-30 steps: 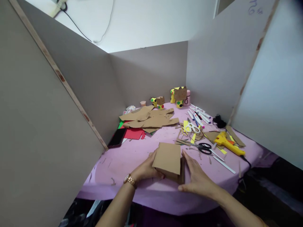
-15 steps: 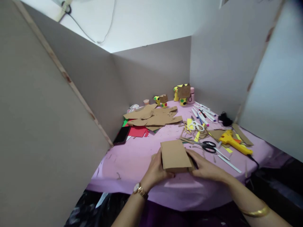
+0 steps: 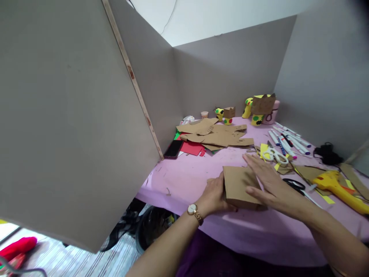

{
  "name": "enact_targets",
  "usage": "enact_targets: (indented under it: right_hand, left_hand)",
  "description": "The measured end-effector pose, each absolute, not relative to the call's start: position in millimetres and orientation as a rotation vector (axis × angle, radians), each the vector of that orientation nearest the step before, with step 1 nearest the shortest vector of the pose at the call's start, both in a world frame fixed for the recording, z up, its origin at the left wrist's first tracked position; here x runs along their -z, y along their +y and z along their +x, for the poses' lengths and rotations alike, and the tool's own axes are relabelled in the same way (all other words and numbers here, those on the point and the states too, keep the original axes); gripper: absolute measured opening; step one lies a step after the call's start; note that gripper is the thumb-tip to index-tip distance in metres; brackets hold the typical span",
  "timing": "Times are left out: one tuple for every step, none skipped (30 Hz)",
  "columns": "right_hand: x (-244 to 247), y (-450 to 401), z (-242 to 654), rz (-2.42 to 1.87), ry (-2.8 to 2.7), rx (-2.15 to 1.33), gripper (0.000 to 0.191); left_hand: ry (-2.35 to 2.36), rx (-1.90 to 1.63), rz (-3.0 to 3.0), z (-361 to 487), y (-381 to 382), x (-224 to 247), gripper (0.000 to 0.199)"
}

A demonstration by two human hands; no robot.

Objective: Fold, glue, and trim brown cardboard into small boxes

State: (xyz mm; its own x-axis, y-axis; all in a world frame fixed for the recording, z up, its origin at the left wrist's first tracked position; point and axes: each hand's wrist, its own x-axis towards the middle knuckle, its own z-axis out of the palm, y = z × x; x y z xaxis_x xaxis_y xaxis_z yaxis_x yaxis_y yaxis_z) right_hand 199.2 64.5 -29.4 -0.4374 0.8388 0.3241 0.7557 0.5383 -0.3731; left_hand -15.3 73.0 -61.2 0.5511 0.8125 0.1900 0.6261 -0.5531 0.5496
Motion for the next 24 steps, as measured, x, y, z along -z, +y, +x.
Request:
enact_targets:
  right_hand:
    - [26.7, 67.7, 189.9, -1.295, -2.345, -0.195, 0.079]
    - [26.8, 70.9, 181.1, -1.302, -2.386, -0.167, 0.075]
    - [29.0, 73.9, 173.8, -1.31, -2.429, -0.149, 0.072]
    - [32.7, 76.4, 168.2, -1.317, -2.466, -0.133, 0.071]
    - [37.0, 78.4, 164.6, -1.319, -2.497, -0.116, 0.07]
    - [41.3, 79.7, 162.8, -1.321, -2.519, -0.098, 0.07]
    - [45.0, 80.5, 162.5, -1.322, -2.534, -0.078, 0.07]
    - [47.7, 81.0, 163.1, -1.324, -2.544, -0.06, 0.071]
    - [49.1, 81.1, 164.0, -1.326, -2.551, -0.043, 0.071]
    - [49.5, 81.0, 164.9, -1.328, -2.559, -0.03, 0.072]
    - [48.8, 80.7, 165.5, -1.328, -2.568, -0.02, 0.073]
    - [47.3, 80.3, 165.5, -1.327, -2.578, -0.012, 0.072]
    - [45.2, 79.7, 165.0, -1.324, -2.587, -0.004, 0.071]
    - [42.9, 78.9, 164.2, -1.321, -2.595, 0.003, 0.07]
    - [40.6, 78.1, 163.0, -1.317, -2.603, 0.01, 0.068]
    - [38.4, 77.2, 161.8, -1.314, -2.61, 0.015, 0.066]
    - [36.4, 76.4, 160.7, -1.314, -2.614, 0.02, 0.064]
    - [34.8, 75.5, 159.8, -1.316, -2.618, 0.024, 0.063]
    - [33.5, 74.7, 159.2, -1.32, -2.619, 0.028, 0.061]
    - [32.5, 74.1, 158.9, -1.324, -2.617, 0.033, 0.06]
    - [31.8, 73.5, 158.8, -1.329, -2.614, 0.037, 0.058]
    - [31.3, 73.1, 158.9, -1.333, -2.609, 0.041, 0.055]
    - [31.2, 72.8, 159.2, -1.335, -2.604, 0.045, 0.053]
    - [31.3, 72.7, 159.6, -1.335, -2.6, 0.046, 0.051]
  left_hand:
    - [1.189, -0.562, 2.396, -16.9, 72.5, 60.3, 0.121]
    - [1.217, -0.512, 2.425, -19.4, 71.7, 58.4, 0.121]
    - [1.254, -0.453, 2.454, -22.5, 70.7, 55.6, 0.121]
    - [1.303, -0.392, 2.483, -26.0, 69.5, 51.5, 0.12]
    - [1.365, -0.34, 2.513, -29.3, 67.9, 46.3, 0.115]
    - [1.438, -0.305, 2.545, -31.9, 66.2, 40.1, 0.106]
    - [1.517, -0.29, 2.582, -33.3, 64.4, 33.2, 0.094]
    - [1.594, -0.296, 2.625, -33.2, 62.5, 26.0, 0.08]
    - [1.659, -0.312, 2.671, -31.6, 60.7, 19.0, 0.069]
    - [1.701, -0.328, 2.722, -28.7, 59.0, 12.5, 0.062]
    - [1.721, -0.34, 2.776, -24.8, 57.3, 6.9, 0.059]
    - [1.722, -0.345, 2.832, -20.4, 55.6, 2.3, 0.057]
    - [1.709, -0.346, 2.887, -15.9, 54.0, -1.2, 0.056]
    - [1.691, -0.346, 2.938, -11.7, 52.4, -3.7, 0.055]
    - [1.671, -0.343, 2.982, -7.9, 50.8, -5.5, 0.054]
    - [1.651, -0.337, 3.021, -4.7, 49.2, -6.7, 0.053]
    - [1.631, -0.329, 3.053, -2.2, 47.8, -7.7, 0.052]
    - [1.614, -0.319, 3.078, -0.1, 46.6, -8.7, 0.052]
    - [1.596, -0.308, 3.097, 1.4, 45.6, -9.7, 0.051]
    - [1.579, -0.297, 3.112, 2.6, 44.8, -10.8, 0.051]
    - [1.561, -0.287, 3.121, 3.6, 44.3, -12.0, 0.051]
    - [1.546, -0.279, 3.126, 4.5, 44.0, -13.1, 0.05]
    - [1.531, -0.272, 3.127, 5.3, 43.8, -14.1, 0.05]
    - [1.515, -0.267, 3.125, 6.1, 43.7, -14.8, 0.05]
